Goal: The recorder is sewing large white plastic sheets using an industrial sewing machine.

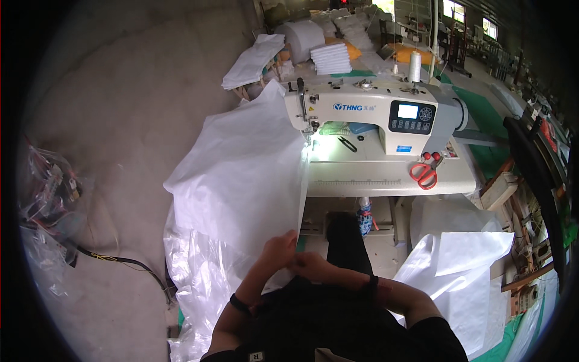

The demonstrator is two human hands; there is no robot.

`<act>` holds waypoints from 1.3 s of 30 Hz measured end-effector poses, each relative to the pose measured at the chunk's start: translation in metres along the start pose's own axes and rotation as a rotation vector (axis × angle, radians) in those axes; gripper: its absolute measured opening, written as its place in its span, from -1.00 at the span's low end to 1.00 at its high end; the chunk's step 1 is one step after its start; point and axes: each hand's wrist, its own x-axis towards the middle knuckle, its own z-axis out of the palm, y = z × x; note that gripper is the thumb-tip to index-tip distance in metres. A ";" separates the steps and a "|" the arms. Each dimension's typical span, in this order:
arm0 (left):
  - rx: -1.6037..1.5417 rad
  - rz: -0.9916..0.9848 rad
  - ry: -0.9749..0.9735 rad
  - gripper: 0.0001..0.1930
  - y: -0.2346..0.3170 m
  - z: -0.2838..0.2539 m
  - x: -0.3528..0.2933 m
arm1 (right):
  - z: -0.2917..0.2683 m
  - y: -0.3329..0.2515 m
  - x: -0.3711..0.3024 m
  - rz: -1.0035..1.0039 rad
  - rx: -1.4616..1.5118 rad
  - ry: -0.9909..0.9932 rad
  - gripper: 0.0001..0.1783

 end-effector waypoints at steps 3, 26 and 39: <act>-0.331 -0.087 -0.098 -0.85 -0.006 -0.005 -0.001 | 0.002 -0.029 -0.010 0.020 -0.171 -0.065 -0.70; -0.433 -0.274 -0.171 -0.77 0.011 -0.040 -0.025 | -0.108 0.004 0.115 0.216 -0.871 -0.653 -0.80; -0.450 -0.168 -0.034 -0.79 0.032 -0.043 -0.014 | -0.115 -0.054 0.209 0.286 -1.431 0.468 -0.55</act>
